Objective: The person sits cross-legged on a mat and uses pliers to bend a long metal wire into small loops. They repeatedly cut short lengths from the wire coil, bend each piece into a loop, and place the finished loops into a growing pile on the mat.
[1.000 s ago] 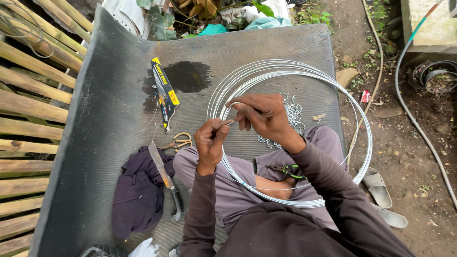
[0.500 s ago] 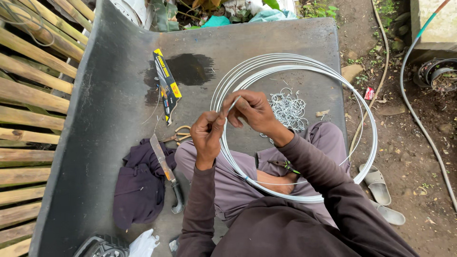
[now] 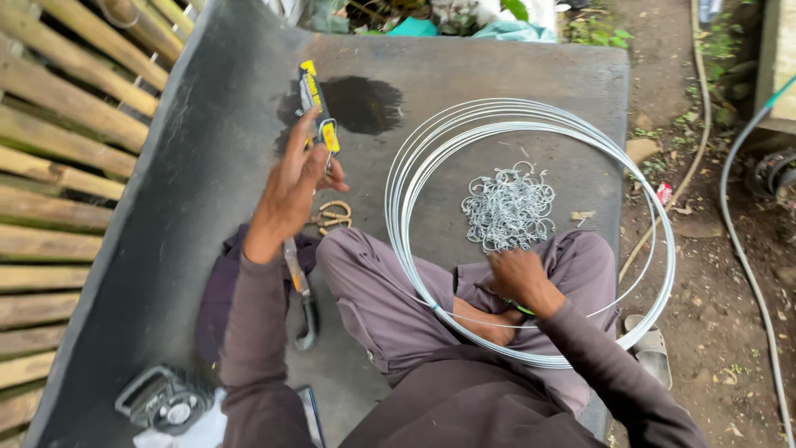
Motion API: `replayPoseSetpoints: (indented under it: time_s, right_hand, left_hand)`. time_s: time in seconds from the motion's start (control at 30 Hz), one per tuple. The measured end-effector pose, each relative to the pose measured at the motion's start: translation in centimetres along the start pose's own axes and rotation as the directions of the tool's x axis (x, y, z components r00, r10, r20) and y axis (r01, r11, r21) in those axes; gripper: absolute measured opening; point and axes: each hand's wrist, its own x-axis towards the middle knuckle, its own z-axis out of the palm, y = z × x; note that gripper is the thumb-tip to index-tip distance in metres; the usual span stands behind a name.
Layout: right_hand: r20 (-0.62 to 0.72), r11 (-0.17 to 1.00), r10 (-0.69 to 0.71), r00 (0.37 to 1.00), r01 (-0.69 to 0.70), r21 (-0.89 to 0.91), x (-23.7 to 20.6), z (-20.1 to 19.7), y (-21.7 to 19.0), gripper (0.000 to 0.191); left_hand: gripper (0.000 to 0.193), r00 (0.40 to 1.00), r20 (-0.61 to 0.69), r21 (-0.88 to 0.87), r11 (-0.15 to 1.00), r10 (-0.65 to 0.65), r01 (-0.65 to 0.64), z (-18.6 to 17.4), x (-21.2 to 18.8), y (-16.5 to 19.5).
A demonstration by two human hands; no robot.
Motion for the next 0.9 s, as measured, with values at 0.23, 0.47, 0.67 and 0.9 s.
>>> replayPoseSetpoints:
  time_s: [0.23,0.47,0.67,0.9]
  right_hand:
    - [-0.202,0.98,0.076,0.976,-0.111,-0.168,-7.7,6.5,0.7,0.043]
    - [-0.224,0.994,0.072,0.972,-0.087,-0.06,-4.7,6.4,0.8,0.023]
    - [-0.016,0.937,-0.013,1.0,0.018,0.349,-0.9,1.2,3.0,0.032]
    - [-0.34,0.781,-0.144,0.929,0.318,0.538,2.0,-9.8,-3.4,0.022]
  left_hand:
    - [0.055,0.996,0.077,0.396,0.918,-0.043,0.009,-3.1,-0.1,2.6]
    - [0.045,0.988,0.154,0.23,0.972,0.012,-0.048,-3.8,-1.0,3.0]
    - [0.048,0.977,0.179,0.343,0.923,0.12,-0.176,-4.6,-2.3,3.7]
    - [0.051,0.927,0.302,0.248,0.92,0.223,-0.302,-6.1,-3.3,3.2]
